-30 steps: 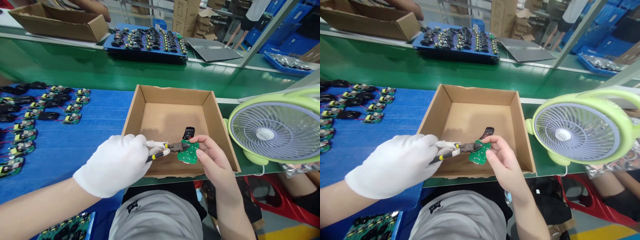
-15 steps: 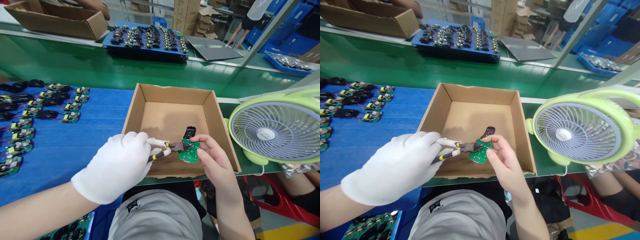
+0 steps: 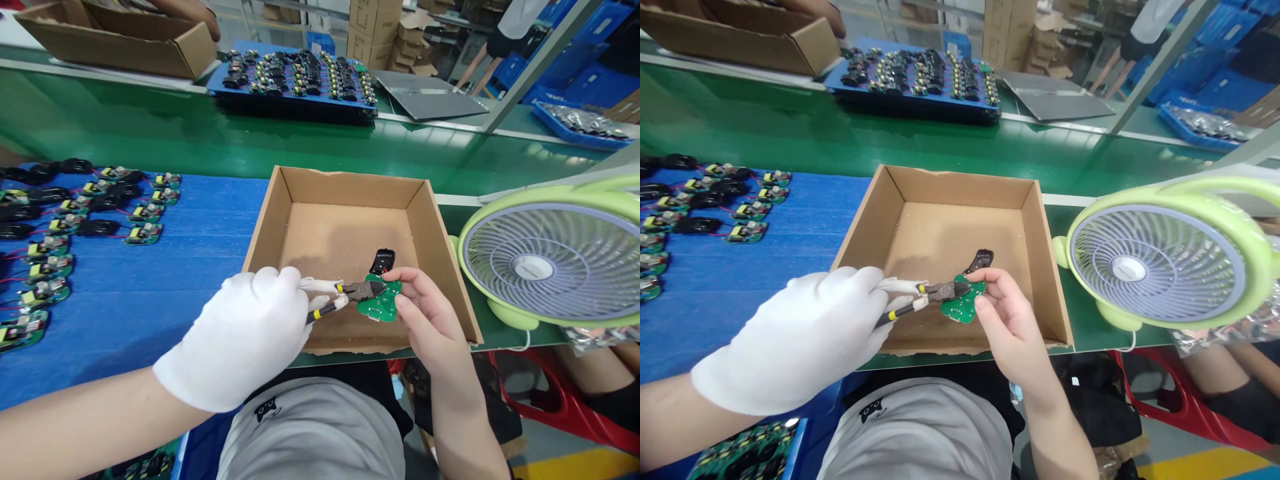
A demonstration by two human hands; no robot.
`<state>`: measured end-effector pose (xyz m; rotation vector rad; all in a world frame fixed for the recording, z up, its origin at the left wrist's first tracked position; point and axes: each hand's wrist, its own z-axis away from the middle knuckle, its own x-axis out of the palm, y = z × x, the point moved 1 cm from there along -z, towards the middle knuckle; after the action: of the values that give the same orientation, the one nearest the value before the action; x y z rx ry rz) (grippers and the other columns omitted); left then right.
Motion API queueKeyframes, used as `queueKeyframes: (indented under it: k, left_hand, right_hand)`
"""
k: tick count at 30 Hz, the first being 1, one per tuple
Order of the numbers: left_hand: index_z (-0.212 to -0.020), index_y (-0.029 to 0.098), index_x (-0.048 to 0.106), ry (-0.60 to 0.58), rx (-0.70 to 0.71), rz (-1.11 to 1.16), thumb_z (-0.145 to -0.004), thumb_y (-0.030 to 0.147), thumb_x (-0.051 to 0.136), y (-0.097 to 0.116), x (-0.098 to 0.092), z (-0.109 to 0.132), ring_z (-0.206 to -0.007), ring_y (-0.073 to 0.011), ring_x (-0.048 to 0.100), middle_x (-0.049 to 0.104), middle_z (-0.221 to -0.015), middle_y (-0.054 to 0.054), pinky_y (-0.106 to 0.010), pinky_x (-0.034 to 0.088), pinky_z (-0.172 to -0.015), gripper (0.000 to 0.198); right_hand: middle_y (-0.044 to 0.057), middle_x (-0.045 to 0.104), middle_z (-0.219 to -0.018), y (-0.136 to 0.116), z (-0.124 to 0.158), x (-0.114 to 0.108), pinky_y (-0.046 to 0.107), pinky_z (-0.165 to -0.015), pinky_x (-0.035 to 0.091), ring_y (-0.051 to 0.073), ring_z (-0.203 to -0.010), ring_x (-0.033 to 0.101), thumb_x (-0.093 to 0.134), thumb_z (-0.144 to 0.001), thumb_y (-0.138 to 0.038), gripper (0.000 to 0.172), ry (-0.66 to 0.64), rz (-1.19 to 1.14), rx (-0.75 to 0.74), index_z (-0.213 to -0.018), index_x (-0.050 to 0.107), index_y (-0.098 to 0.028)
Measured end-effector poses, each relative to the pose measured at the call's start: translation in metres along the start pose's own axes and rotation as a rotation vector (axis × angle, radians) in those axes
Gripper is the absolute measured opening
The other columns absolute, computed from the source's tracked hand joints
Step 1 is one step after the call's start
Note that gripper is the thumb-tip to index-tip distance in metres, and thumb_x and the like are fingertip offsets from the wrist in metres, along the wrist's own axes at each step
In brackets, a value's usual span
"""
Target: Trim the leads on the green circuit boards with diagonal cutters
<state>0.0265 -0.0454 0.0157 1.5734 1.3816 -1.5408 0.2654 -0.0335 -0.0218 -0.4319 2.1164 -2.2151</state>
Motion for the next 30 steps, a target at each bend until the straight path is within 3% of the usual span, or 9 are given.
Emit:
queueKeyframes:
  k: [9, 13, 16, 23, 26, 30]
  left_hand:
    - [-0.084, 0.02, 0.084, -0.082, 0.067, 0.03, -0.101, 0.019, 0.042, -0.002, 0.001, 0.001, -0.056, -0.0321, 0.064, 0.063, -0.067, -0.013, -0.041, 0.03, -0.053, 0.046]
    - [-0.076, 0.021, 0.081, -0.063, 0.078, 0.038, -0.097, 0.016, 0.043, -0.004, 0.001, 0.0, -0.054, -0.0324, 0.065, 0.062, -0.064, -0.012, -0.041, 0.03, -0.052, 0.043]
    - [-0.073, 0.021, 0.077, -0.048, 0.064, 0.051, -0.093, 0.014, 0.047, -0.006, 0.001, 0.0, -0.054, -0.0324, 0.066, 0.064, -0.065, -0.012, -0.041, 0.033, -0.052, 0.037]
    - [-0.091, 0.018, 0.081, -0.036, 0.003, 0.086, -0.09, 0.017, 0.057, -0.005, 0.0, 0.002, -0.063, -0.0334, 0.071, 0.07, -0.076, -0.012, -0.042, 0.048, -0.058, 0.024]
    - [-0.089, 0.018, 0.079, -0.082, -0.032, 0.088, -0.09, 0.017, 0.055, -0.001, 0.001, 0.001, -0.062, -0.0351, 0.071, 0.069, -0.075, -0.013, -0.042, 0.048, -0.057, 0.024]
    - [-0.079, 0.018, 0.075, -0.02, 0.003, 0.046, -0.09, 0.013, 0.05, 0.004, -0.002, -0.001, -0.056, -0.0341, 0.067, 0.064, -0.069, -0.013, -0.042, 0.044, -0.053, 0.027]
  right_hand:
    - [0.007, 0.082, -0.121, 0.001, 0.0, 0.0, 0.038, -0.095, 0.073, 0.022, -0.1, 0.082, 0.072, -0.111, -0.048, 0.023, -0.013, -0.012, 0.012, -0.125, 0.074, -0.029]
    - [0.007, 0.082, -0.12, 0.002, -0.001, -0.001, 0.036, -0.095, 0.072, 0.022, -0.103, 0.082, 0.073, -0.111, -0.046, 0.022, -0.016, -0.022, 0.002, -0.125, 0.074, -0.029]
    - [0.006, 0.082, -0.119, 0.001, -0.001, -0.002, 0.035, -0.094, 0.072, 0.021, -0.102, 0.081, 0.073, -0.111, -0.045, 0.021, -0.004, -0.023, -0.002, -0.125, 0.074, -0.029]
    - [0.008, 0.082, -0.12, 0.0, -0.001, -0.001, 0.036, -0.094, 0.071, 0.023, -0.104, 0.081, 0.073, -0.111, -0.052, 0.027, 0.004, 0.049, 0.004, -0.126, 0.074, -0.029]
    - [0.008, 0.082, -0.123, 0.0, -0.001, -0.001, 0.037, -0.094, 0.072, 0.024, -0.107, 0.081, 0.073, -0.11, -0.054, 0.029, 0.012, 0.071, -0.008, -0.126, 0.074, -0.029]
    - [0.008, 0.082, -0.124, 0.0, 0.0, 0.0, 0.038, -0.094, 0.072, 0.024, -0.106, 0.082, 0.072, -0.111, -0.054, 0.028, -0.002, 0.05, 0.0, -0.126, 0.073, -0.03]
